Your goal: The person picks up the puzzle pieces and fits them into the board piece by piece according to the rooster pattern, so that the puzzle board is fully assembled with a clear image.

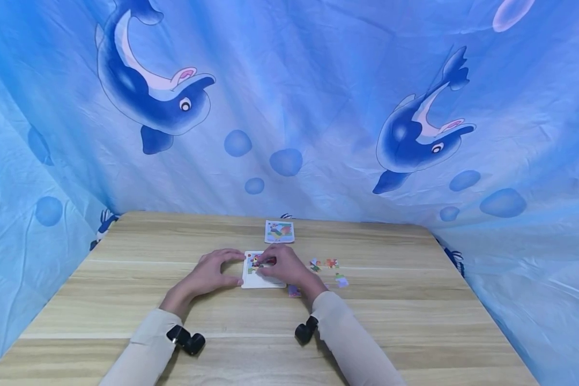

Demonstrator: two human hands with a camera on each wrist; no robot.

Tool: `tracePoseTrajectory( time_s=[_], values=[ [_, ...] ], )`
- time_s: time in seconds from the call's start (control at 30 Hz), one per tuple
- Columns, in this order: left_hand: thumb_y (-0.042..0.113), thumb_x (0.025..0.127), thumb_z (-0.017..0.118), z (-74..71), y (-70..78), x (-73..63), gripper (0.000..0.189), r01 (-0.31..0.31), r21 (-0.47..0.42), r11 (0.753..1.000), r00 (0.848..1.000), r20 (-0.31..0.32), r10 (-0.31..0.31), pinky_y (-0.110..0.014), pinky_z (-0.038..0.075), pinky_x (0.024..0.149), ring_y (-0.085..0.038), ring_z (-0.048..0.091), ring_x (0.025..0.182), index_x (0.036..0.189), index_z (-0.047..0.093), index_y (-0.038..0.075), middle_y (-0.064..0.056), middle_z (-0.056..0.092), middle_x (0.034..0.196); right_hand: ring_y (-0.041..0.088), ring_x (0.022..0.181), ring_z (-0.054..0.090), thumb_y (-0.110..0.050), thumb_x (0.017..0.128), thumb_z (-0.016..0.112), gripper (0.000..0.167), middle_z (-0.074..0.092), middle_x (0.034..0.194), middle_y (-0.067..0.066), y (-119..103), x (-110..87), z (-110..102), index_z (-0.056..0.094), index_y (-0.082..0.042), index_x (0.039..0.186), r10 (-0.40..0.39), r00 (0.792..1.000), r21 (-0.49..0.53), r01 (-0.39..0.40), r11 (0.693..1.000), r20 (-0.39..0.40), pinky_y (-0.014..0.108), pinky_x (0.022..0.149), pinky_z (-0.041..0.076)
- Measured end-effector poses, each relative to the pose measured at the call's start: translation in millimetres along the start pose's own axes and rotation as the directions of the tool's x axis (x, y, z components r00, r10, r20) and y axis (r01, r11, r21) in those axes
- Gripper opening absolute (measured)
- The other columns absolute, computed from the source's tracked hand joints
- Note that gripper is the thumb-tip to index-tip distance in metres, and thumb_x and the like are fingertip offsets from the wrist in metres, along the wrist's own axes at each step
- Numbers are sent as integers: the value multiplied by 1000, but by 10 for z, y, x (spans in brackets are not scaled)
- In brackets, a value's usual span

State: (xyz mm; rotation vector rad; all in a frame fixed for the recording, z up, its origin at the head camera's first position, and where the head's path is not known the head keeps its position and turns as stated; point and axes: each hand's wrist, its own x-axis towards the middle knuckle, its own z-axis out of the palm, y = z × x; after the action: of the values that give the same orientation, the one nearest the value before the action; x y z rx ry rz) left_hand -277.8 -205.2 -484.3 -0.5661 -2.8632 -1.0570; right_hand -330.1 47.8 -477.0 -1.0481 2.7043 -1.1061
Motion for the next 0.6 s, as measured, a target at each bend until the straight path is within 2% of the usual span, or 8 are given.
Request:
tracePoseTrajectory(
  time_s=[0.27, 0.47, 0.6],
  values=[
    [41, 83, 84, 18, -21, 4, 63, -5, 4, 1000, 1000, -11, 5, -67, 27, 117, -40, 46, 145, 139, 66, 21, -8, 57, 151, 7, 88, 58, -21, 90, 81, 17, 69, 107, 0, -25, 4, 5, 82, -15, 106, 7, 1000, -10, -6, 1000, 24, 19, 75, 50],
    [41, 82, 85, 24, -27, 9, 62, -9, 10, 1000, 1000, -16, 10, -67, 27, 116, -40, 47, 145, 138, 66, 21, -8, 58, 151, 12, 98, 63, -23, 89, 82, 18, 69, 110, 1, -21, 13, 28, 82, -15, 106, 14, 1000, -34, -13, 999, 20, 21, 83, 54],
    [41, 82, 84, 21, -27, 7, 63, -7, 3, 1000, 1000, -9, 7, -67, 27, 116, -40, 46, 145, 139, 66, 21, -8, 57, 151, 14, 99, 63, -24, 90, 82, 20, 69, 111, 1, -26, 11, 32, 81, -16, 107, 24, 1000, -38, -24, 999, 19, 22, 83, 54]
  ],
)
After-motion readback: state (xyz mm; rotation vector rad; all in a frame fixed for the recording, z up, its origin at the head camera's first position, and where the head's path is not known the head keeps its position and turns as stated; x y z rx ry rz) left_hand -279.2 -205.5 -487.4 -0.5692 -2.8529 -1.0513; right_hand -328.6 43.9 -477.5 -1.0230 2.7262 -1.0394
